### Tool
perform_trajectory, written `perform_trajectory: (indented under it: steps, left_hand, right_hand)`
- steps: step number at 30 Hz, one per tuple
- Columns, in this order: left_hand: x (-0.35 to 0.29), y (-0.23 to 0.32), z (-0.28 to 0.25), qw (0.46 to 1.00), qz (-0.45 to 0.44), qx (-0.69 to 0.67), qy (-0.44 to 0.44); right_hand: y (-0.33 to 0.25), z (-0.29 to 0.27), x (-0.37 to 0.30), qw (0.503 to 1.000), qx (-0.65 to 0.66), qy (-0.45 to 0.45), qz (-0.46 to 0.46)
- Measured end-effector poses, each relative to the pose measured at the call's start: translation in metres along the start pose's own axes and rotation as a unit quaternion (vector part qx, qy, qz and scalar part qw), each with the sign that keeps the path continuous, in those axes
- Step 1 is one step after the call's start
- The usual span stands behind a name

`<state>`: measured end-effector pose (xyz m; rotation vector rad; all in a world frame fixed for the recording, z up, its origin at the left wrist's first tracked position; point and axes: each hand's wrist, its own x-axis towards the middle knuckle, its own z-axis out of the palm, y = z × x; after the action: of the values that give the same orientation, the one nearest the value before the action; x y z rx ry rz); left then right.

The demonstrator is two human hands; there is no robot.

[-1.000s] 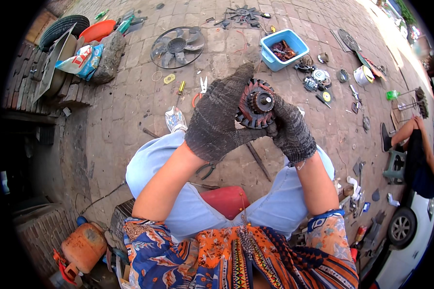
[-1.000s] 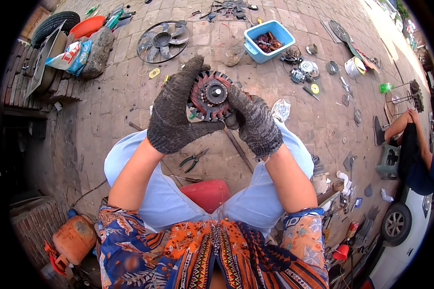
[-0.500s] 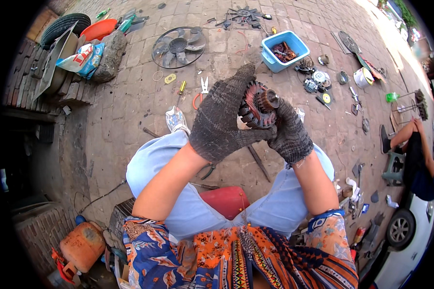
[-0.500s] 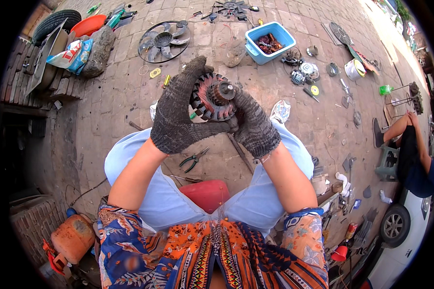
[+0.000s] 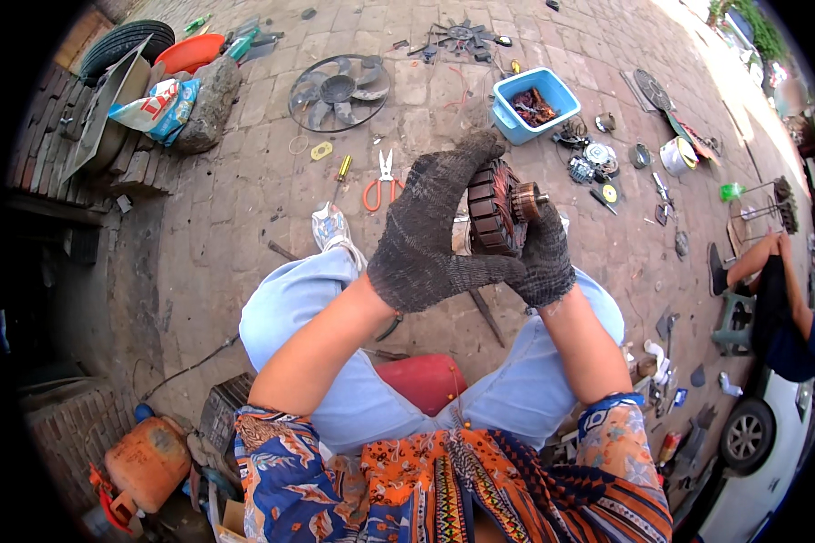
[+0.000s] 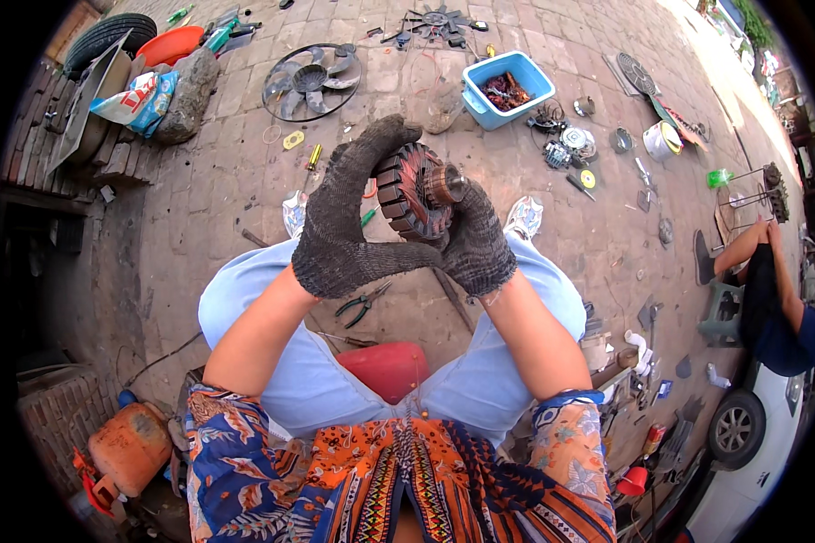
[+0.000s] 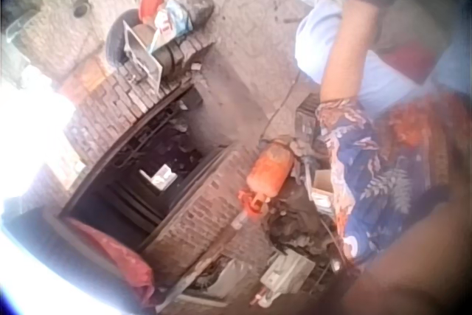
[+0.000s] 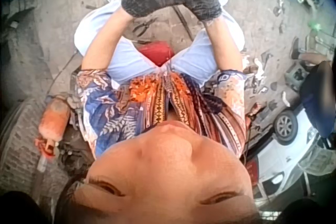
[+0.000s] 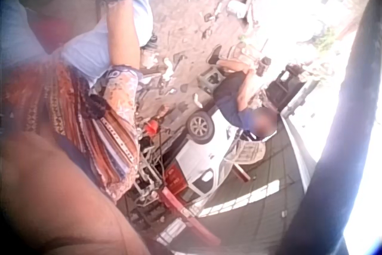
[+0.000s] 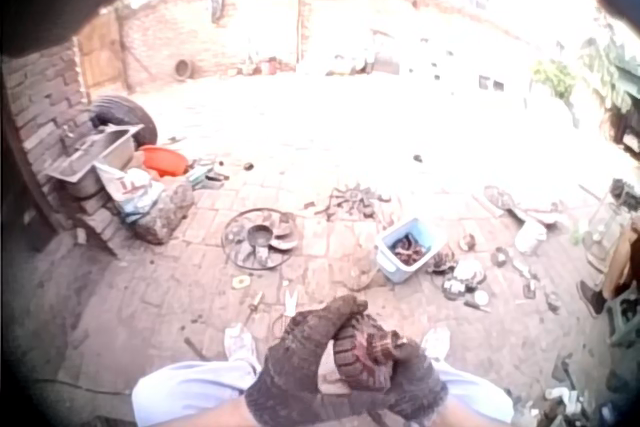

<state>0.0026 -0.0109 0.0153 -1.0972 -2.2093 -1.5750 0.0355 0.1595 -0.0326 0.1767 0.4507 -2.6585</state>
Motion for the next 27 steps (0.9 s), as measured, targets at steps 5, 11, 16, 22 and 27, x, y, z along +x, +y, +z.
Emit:
perform_trajectory:
  steps: [5,11,16,22,27]
  left_hand:
    - [-0.001,0.009,0.0,0.998,-0.028,-0.055,-0.015]
    - [-0.002,0.018,-0.002,0.996,-0.02,-0.081,-0.027]
    - [-0.002,0.024,-0.006,0.997,-0.013,-0.066,-0.046]
    - [-0.001,0.026,-0.005,0.997,0.041,-0.022,-0.061]
    - [-0.006,0.022,-0.001,0.996,0.06,-0.018,-0.068]
  right_hand:
    - [0.0,0.002,-0.006,0.999,0.005,-0.026,-0.039]
    - [0.001,-0.009,-0.009,0.995,0.058,-0.079,-0.02]
    - [-0.001,-0.017,-0.012,0.997,0.066,-0.029,0.007]
    - [0.002,-0.025,-0.006,0.935,-0.341,-0.05,-0.08]
    - [-0.003,-0.017,-0.012,0.999,-0.008,-0.038,0.002]
